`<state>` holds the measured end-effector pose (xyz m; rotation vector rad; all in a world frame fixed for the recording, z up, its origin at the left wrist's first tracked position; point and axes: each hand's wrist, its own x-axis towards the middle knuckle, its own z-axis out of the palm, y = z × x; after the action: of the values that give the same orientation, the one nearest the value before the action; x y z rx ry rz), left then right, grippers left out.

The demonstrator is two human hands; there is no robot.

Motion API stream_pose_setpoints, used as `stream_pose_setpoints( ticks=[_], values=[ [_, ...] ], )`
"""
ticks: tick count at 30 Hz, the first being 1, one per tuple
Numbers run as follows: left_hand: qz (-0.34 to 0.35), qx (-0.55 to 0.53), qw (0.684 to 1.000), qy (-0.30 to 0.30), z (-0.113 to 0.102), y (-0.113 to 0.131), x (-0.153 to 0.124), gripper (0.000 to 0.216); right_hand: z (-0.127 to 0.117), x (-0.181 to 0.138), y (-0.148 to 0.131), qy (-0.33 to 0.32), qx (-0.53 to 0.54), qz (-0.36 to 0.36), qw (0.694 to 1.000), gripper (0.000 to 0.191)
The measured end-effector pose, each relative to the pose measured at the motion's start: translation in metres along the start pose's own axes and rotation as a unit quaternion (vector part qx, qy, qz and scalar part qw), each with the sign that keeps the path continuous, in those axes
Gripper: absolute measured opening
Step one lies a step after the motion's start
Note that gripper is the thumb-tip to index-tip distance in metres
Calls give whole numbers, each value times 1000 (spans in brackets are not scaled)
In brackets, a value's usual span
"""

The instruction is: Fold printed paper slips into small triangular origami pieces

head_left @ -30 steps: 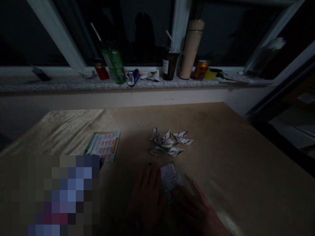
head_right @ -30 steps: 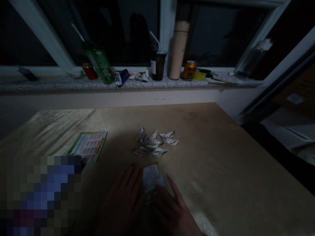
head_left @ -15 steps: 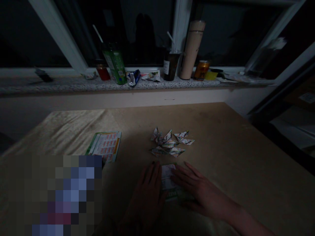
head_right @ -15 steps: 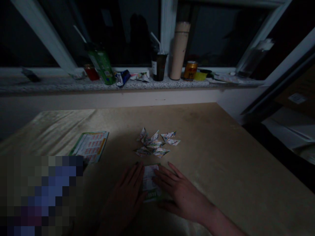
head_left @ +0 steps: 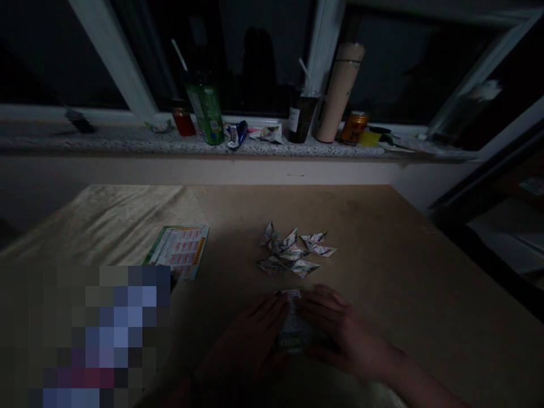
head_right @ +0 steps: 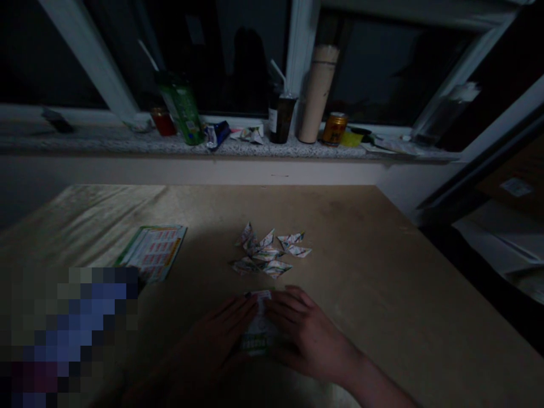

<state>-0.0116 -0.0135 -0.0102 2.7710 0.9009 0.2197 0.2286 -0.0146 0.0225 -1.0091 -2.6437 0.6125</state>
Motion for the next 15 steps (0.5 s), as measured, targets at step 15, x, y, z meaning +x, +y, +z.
stream_pose_setpoints(
  ticks=[15],
  values=[
    [-25,-13,999,14,-6,-1,7,42,7,13,9,71,114,2,991,20]
  ],
)
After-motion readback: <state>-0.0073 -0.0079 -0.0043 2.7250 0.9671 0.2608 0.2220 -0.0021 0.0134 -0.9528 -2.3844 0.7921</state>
